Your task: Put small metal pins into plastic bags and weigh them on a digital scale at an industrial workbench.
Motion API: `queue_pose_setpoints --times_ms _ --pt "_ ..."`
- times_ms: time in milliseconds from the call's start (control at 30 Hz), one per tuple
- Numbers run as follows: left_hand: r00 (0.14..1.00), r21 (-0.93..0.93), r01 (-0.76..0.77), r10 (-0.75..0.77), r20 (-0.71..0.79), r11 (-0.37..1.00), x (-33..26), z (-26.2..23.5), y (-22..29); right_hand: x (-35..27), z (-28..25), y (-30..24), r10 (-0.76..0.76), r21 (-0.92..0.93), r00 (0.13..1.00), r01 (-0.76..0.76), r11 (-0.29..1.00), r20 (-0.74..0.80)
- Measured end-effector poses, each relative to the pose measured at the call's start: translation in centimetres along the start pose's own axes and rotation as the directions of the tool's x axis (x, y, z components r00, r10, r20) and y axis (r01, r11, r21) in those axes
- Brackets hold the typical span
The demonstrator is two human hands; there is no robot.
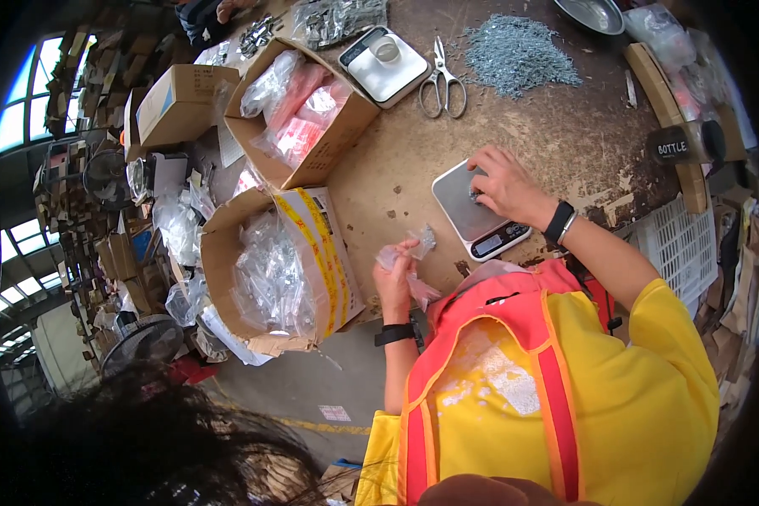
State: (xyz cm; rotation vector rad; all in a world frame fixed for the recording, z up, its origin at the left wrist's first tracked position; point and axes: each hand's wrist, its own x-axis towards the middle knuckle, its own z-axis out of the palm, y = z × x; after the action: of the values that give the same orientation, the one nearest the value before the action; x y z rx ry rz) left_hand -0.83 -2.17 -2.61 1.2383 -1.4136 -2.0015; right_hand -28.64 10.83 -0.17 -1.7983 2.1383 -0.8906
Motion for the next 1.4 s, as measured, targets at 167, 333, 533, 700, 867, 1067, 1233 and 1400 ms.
queue_pose_setpoints --times_ms 167,333,533,700,867,1067,1233,1400 --pt "1.000 -0.020 -0.004 0.004 -0.011 1.000 -0.3 0.1 0.1 -0.2 1.1 0.6 0.023 -0.020 0.999 -0.022 1.000 0.033" --pt "1.000 -0.008 0.008 -0.008 -0.021 1.000 -0.3 -0.2 0.0 -0.7 1.5 1.7 0.041 0.094 0.999 -0.040 0.995 -0.004" --pt "1.000 -0.016 0.007 -0.007 -0.004 1.000 0.0 0.0 0.1 -0.7 0.7 1.3 0.084 0.136 0.995 -0.078 0.988 -0.045" --pt "1.000 -0.008 0.016 -0.016 -0.006 1.000 0.0 0.2 0.3 -0.2 0.9 -0.1 0.078 0.027 0.994 -0.076 0.997 -0.072" --pt "1.000 -0.015 0.010 -0.011 -0.026 1.000 -0.3 -0.1 0.1 -0.4 1.7 -0.5 0.134 -0.016 0.983 -0.137 0.990 -0.128" --pt "1.000 -0.022 0.013 -0.013 -0.023 1.000 -0.3 -0.1 0.1 -0.1 1.4 0.0 0.016 -0.029 0.993 -0.020 0.999 -0.115" --pt "1.000 0.009 0.013 -0.012 -0.013 1.000 -0.2 0.1 0.2 0.0 1.2 0.4 -0.024 -0.044 0.996 0.020 0.999 -0.090" --pt "1.000 0.038 0.026 -0.026 -0.017 0.999 -0.1 0.0 0.2 -0.2 1.2 0.7 -0.039 -0.020 0.997 0.038 0.999 -0.063"
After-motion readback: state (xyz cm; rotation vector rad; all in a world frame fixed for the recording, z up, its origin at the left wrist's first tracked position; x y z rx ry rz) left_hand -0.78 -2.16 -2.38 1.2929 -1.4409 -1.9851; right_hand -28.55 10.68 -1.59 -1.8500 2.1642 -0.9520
